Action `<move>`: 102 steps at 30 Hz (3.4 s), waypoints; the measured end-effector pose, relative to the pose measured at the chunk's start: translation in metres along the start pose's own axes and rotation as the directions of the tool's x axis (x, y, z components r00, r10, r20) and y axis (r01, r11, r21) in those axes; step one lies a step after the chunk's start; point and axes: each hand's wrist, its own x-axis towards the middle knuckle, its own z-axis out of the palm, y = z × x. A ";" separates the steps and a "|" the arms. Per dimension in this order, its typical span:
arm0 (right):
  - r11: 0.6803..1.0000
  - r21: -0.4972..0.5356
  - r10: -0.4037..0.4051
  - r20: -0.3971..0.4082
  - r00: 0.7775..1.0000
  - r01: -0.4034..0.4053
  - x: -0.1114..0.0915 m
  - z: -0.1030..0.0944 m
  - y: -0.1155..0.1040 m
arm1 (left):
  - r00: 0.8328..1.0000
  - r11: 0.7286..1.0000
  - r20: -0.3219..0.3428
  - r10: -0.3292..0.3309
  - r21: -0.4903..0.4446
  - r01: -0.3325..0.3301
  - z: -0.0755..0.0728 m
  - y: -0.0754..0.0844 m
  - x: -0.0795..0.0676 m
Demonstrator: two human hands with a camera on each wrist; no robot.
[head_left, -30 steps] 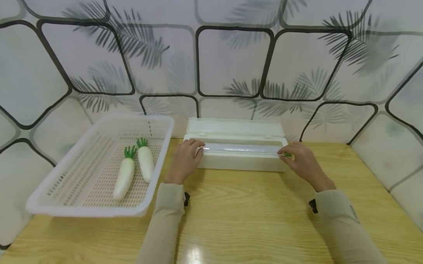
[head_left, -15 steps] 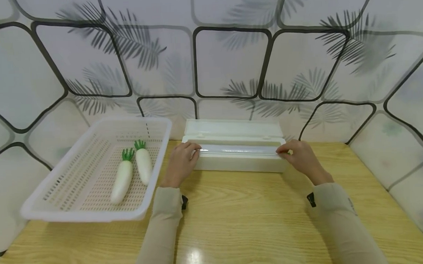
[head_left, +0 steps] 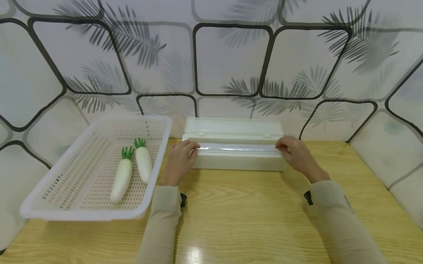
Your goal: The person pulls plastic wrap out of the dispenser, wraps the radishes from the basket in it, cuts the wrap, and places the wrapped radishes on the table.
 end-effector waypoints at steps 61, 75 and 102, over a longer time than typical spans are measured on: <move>0.937 0.050 0.349 -0.148 0.925 -0.346 0.021 0.015 0.005 | 0.970 0.997 0.235 -0.058 -0.030 0.067 -0.006 0.003 0.002; 0.898 0.127 0.434 -0.084 0.897 -0.422 0.017 0.012 0.006 | 0.992 0.999 0.116 -0.042 0.007 0.041 -0.001 0.004 0.005; 0.842 0.375 0.432 -0.040 0.901 -0.388 0.012 0.012 0.006 | 0.959 0.911 -0.002 -0.285 -0.313 0.270 0.005 -0.007 0.028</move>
